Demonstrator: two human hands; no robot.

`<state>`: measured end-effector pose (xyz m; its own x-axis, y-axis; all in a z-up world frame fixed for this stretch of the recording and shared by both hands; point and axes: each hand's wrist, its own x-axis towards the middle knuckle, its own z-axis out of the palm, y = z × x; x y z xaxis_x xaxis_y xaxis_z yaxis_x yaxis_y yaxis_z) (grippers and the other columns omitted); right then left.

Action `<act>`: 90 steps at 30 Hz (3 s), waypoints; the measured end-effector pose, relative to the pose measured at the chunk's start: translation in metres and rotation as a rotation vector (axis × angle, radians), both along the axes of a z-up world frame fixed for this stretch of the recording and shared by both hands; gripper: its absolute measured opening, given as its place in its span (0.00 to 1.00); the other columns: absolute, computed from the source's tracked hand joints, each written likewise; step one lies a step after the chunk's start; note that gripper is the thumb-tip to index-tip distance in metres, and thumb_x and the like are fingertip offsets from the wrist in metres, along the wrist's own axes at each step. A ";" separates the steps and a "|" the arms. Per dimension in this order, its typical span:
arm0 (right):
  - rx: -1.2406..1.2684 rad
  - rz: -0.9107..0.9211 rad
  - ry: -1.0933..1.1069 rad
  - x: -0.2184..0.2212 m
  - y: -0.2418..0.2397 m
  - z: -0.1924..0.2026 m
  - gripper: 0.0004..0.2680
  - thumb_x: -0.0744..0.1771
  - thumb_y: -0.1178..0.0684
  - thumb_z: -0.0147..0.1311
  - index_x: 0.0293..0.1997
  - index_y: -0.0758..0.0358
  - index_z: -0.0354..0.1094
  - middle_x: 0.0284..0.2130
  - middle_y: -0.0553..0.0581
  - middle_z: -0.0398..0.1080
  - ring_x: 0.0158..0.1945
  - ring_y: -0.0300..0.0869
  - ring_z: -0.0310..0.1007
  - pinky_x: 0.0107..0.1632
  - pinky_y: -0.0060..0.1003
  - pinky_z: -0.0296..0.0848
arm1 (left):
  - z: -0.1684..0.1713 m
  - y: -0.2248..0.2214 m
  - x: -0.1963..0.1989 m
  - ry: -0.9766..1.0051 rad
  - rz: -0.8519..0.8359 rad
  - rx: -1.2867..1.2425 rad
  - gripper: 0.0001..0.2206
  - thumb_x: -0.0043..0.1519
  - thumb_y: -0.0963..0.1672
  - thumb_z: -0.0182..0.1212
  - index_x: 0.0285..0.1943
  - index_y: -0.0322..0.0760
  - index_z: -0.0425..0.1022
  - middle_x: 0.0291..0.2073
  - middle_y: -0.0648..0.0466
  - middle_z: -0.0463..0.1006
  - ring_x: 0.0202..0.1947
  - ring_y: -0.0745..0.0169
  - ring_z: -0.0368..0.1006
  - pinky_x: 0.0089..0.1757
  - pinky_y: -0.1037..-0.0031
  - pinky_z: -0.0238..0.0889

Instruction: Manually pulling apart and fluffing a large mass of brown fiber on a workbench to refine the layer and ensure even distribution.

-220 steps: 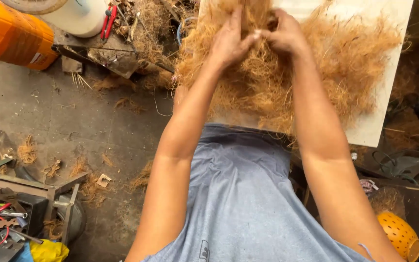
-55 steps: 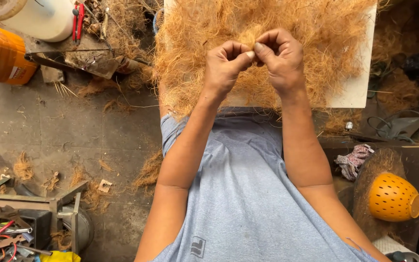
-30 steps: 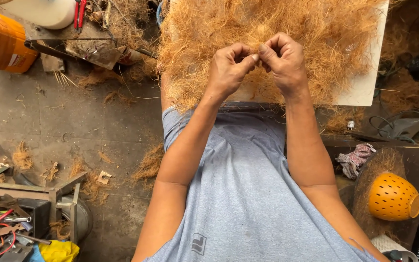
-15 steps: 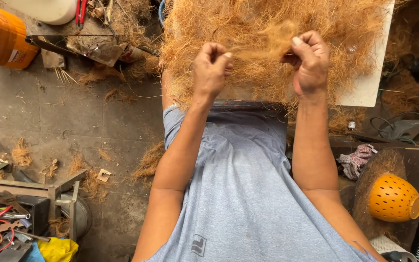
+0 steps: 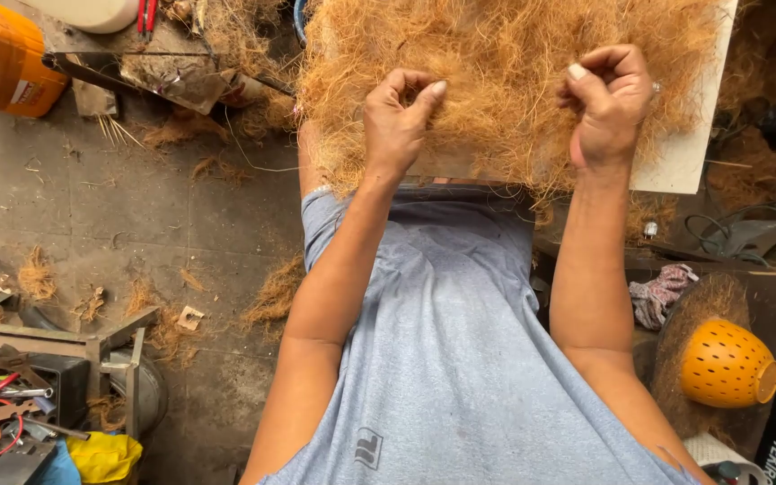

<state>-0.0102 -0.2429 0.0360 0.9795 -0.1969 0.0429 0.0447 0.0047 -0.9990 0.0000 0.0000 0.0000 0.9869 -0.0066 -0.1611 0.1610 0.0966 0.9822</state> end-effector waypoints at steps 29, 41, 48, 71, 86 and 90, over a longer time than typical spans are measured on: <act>-0.805 -0.017 -0.483 -0.001 0.064 0.043 0.01 0.72 0.67 0.54 0.46 0.75 0.71 0.42 0.68 0.72 0.46 0.54 0.70 0.48 0.44 0.73 | -0.042 0.027 0.060 -0.519 0.215 0.965 0.08 0.59 0.40 0.65 0.46 0.39 0.79 0.37 0.55 0.77 0.32 0.66 0.75 0.37 0.75 0.77; -1.031 0.465 -0.128 0.041 0.086 -0.082 0.15 0.72 0.54 0.51 0.66 0.69 0.63 0.62 0.72 0.64 0.64 0.61 0.63 0.66 0.57 0.65 | -0.022 0.047 0.052 -0.675 0.285 0.945 0.05 0.64 0.43 0.60 0.35 0.40 0.77 0.30 0.57 0.76 0.26 0.67 0.71 0.29 0.74 0.67; -1.023 0.382 -0.293 0.032 0.083 -0.101 0.16 0.70 0.60 0.57 0.65 0.73 0.62 0.60 0.78 0.63 0.59 0.63 0.69 0.58 0.55 0.77 | 0.061 0.070 0.025 -0.627 0.316 0.465 0.04 0.67 0.41 0.59 0.47 0.39 0.79 0.39 0.53 0.81 0.37 0.66 0.77 0.37 0.78 0.76; -0.900 0.323 -0.699 0.008 0.092 0.091 0.06 0.71 0.70 0.54 0.53 0.80 0.73 0.43 0.73 0.78 0.46 0.58 0.82 0.53 0.47 0.82 | 0.058 -0.004 0.014 -0.792 0.013 0.713 0.24 0.69 0.36 0.60 0.68 0.45 0.52 0.31 0.58 0.79 0.26 0.65 0.75 0.41 0.68 0.77; -1.102 0.213 -0.859 0.016 0.078 0.066 0.04 0.72 0.64 0.56 0.50 0.75 0.75 0.37 0.70 0.79 0.40 0.56 0.84 0.45 0.47 0.86 | 0.045 -0.012 0.019 -0.689 -0.093 0.699 0.29 0.72 0.40 0.57 0.79 0.44 0.47 0.24 0.60 0.76 0.21 0.66 0.72 0.29 0.71 0.76; -0.943 0.203 -0.784 0.015 0.077 0.073 0.02 0.71 0.68 0.58 0.44 0.76 0.76 0.34 0.67 0.79 0.37 0.53 0.82 0.42 0.43 0.84 | 0.055 -0.012 0.019 -0.592 -0.167 0.524 0.32 0.67 0.39 0.60 0.77 0.51 0.46 0.44 0.54 0.87 0.29 0.64 0.82 0.33 0.74 0.81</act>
<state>0.0043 -0.1659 0.1088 0.6350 0.3802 0.6725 0.7130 -0.6235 -0.3207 0.0190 -0.0117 0.0548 0.9022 -0.2301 0.3648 -0.4283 -0.3792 0.8202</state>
